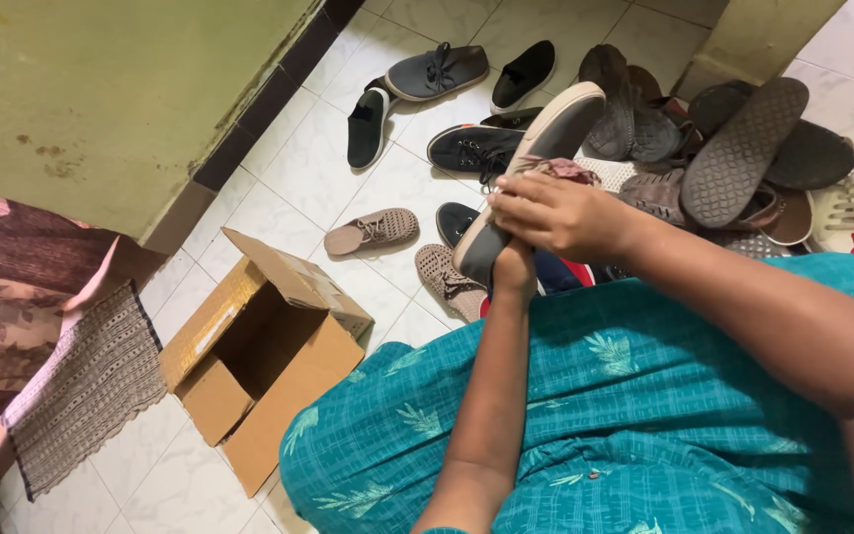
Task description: The person sits on the floor and wipes several pairs of shoes with a cloth. They handle each shoe individually, turning them over to clean the upper and sole, then place them back on the floor.
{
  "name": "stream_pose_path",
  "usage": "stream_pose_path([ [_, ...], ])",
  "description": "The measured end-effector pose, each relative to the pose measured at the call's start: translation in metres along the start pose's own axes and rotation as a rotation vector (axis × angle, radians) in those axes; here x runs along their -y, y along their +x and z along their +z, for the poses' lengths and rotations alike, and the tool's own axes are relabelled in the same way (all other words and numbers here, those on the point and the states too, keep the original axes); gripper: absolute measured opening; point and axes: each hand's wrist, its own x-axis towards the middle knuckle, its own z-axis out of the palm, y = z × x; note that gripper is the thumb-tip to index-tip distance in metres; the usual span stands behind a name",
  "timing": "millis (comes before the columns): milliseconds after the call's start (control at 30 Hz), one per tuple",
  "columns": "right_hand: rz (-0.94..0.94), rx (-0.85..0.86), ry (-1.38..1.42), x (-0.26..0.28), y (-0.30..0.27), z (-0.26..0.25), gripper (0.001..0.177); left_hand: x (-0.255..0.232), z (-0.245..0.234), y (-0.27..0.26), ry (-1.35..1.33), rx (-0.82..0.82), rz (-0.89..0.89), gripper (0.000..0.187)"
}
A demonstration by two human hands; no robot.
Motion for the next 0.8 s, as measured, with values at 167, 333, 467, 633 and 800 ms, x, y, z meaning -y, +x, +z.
stream_pose_path([
  [167,0.077,0.016,-0.110,-0.046,-0.008,-0.021,0.030,0.018,-0.033,0.008,0.008,0.000,0.025,0.034],
  [333,0.331,0.028,-0.251,-0.078,-0.035,-0.038,0.057,0.013,-0.040,0.011,-0.078,0.021,-0.036,0.029],
  [467,0.509,-0.095,-0.284,-0.077,-0.047,-0.039,0.022,-0.005,-0.030,0.010,-0.224,0.027,-0.101,0.035],
  [633,0.285,-0.085,-0.093,-0.023,-0.013,-0.024,0.036,-0.008,-0.025,0.005,-0.363,0.063,-0.162,0.036],
  [800,0.100,-0.011,0.169,-0.032,-0.021,0.000,0.029,-0.031,-0.011,-0.005,-0.490,0.023,-0.275,0.041],
])
